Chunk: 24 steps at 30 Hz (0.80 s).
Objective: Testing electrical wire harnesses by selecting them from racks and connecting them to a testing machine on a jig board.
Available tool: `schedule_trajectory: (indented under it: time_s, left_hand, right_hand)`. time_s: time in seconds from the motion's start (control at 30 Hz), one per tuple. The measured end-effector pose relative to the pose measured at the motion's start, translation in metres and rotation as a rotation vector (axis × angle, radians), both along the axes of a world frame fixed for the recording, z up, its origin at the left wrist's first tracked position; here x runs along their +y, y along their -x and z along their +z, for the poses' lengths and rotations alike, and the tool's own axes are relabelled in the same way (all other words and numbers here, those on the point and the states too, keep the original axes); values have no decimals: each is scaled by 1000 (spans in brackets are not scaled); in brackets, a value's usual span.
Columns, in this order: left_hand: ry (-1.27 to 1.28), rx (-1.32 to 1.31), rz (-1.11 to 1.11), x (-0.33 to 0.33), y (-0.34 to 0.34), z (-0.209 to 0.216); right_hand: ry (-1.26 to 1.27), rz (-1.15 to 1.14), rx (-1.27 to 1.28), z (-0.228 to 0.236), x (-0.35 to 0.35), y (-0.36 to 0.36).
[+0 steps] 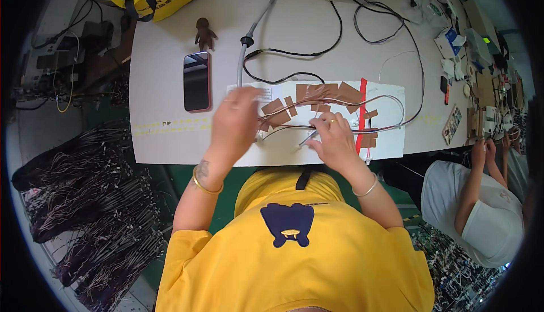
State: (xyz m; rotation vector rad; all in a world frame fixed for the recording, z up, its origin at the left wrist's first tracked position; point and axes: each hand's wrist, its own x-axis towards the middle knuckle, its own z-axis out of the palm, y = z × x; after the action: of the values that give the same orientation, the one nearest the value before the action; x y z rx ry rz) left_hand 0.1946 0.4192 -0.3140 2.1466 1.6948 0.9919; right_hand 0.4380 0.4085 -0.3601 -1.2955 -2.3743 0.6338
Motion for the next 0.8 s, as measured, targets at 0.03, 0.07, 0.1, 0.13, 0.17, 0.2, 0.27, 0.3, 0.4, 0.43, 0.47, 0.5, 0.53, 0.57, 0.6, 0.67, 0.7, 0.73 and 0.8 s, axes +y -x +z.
schedule_trajectory:
  time_s: [0.03, 0.07, 0.1, 0.13, 0.17, 0.2, 0.27, 0.3, 0.4, 0.43, 0.47, 0.5, 0.53, 0.57, 0.6, 0.67, 0.7, 0.73, 0.8]
  left_hand:
    - [-1, 205, -158, 6, -7, -3]
    - [107, 400, -186, 12, -21, -6]
    - [216, 595, -213, 18, -37, -9]
    - [344, 636, -204, 26, -48, -20]
    - [473, 677, -193, 33, -57, -32]
    - [603, 716, -180, 39, -62, -41]
    - [653, 710, -266, 53, -58, -42]
    - [681, 707, -307, 58, -53, -42]
    - [674, 578, -286, 62, -44, -40]
    - [657, 508, -261, 63, -44, -40]
    - [737, 333, -229, 69, -52, -18]
    - [843, 116, -213, 72, -56, -10]
    - [938, -103, -187, 72, -57, -1]
    - [1027, -332, -152, 71, -57, 2]
    - [1081, -551, -162, 70, -56, -3]
    - [1127, -834, -127, 58, -63, -23]
    - [1153, -976, -113, 51, -68, -30]
    - [1137, -964, -51, 46, -80, -27]
    - [1079, -944, 21, 32, -96, -33]
  right_hand:
    - [45, 26, -63, 0, 3, -7]
    - [50, 57, -42, -12, 8, -9]
    - [35, 82, -43, -16, 9, -11]
    - [10, 111, -41, -17, 12, -10]
    - [-14, 140, -36, -17, 14, -10]
    - [16, 181, -94, -20, 14, -12]
    - [-26, 187, -13, -5, 19, -21]
    - [-46, 191, 28, 4, 22, -28]
    - [-215, 44, -85, 21, 55, -59]
    - [-264, -15, -158, 23, 67, -66]
    - [-349, -57, -172, 19, 77, -73]
    - [-434, -99, -187, 12, 85, -78]
    - [-525, -135, -197, 11, 90, -81]
    - [-447, -143, -89, 13, 83, -78]
    - [-368, -150, 18, 17, 63, -70]
    - [123, -154, 289, 25, 20, -53]
    - [532, -159, 451, 30, 3, -44]
    - [904, -215, 638, 23, -6, -36]
    - [1298, -303, 881, 14, -19, -27]
